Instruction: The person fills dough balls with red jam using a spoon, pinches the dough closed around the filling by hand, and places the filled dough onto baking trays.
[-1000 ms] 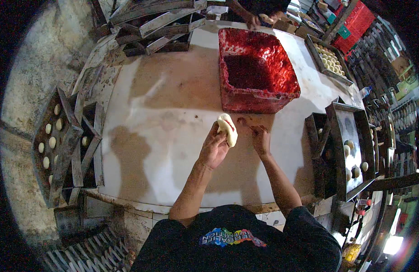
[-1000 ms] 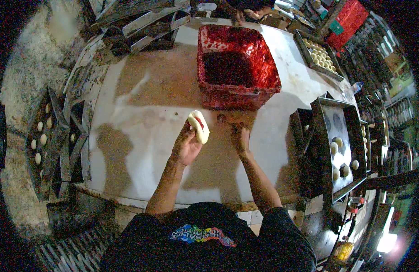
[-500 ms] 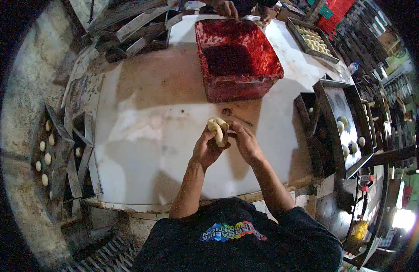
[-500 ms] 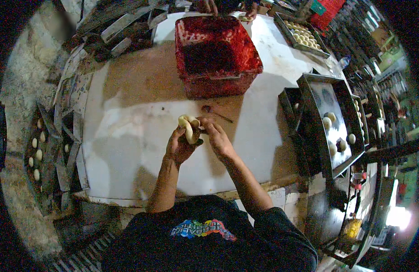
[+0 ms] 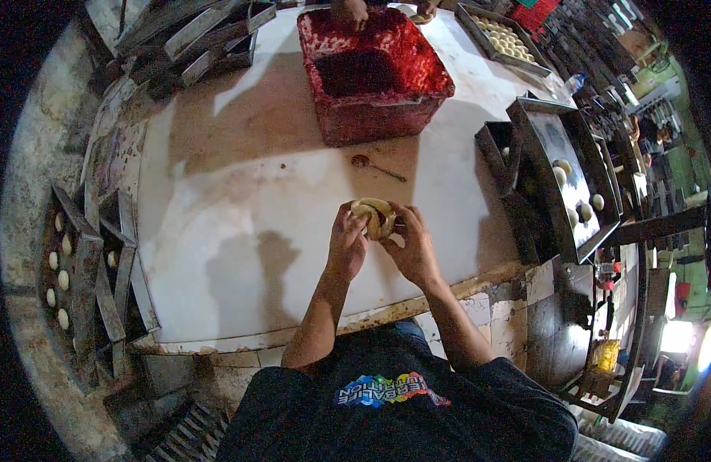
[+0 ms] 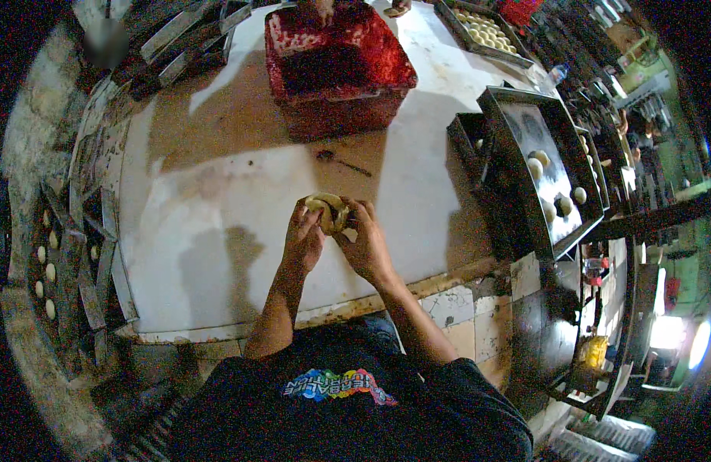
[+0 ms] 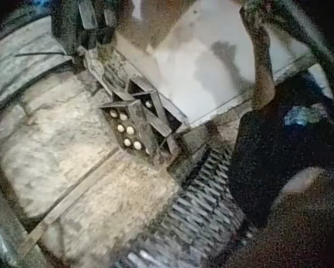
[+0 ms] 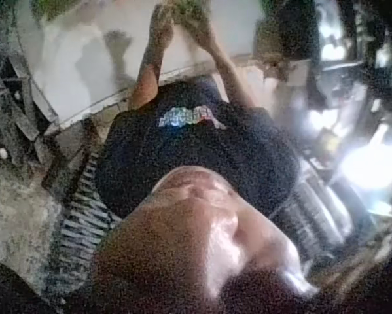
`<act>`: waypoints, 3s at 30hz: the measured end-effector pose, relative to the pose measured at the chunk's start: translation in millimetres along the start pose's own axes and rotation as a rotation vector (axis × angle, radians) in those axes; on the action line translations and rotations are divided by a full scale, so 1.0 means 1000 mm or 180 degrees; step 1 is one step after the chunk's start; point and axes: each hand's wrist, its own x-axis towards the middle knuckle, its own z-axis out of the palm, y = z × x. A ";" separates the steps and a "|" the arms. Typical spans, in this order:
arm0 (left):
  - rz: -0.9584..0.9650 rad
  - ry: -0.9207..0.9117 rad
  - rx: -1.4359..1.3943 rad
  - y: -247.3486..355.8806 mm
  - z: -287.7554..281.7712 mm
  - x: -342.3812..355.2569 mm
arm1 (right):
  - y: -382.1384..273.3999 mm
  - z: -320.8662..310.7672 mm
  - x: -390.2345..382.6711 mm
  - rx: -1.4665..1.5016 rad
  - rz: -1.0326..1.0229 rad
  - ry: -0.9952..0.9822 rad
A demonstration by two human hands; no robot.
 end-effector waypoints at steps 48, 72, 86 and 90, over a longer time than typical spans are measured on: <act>-0.0763 0.0324 0.0521 -0.086 0.046 -0.046 | 0.026 -0.066 -0.077 -0.1088 -0.0472 0.0846; -0.0730 -0.0101 0.1028 -0.042 0.002 -0.022 | 0.031 -0.032 -0.025 -0.0297 0.0930 0.0706; -0.1221 -0.0626 0.1221 0.003 -0.011 -0.013 | 0.026 -0.033 -0.017 0.0142 0.1301 0.0119; -0.1105 -0.0567 0.1115 -0.005 -0.026 -0.015 | 0.013 -0.021 -0.026 0.0127 0.0983 0.0207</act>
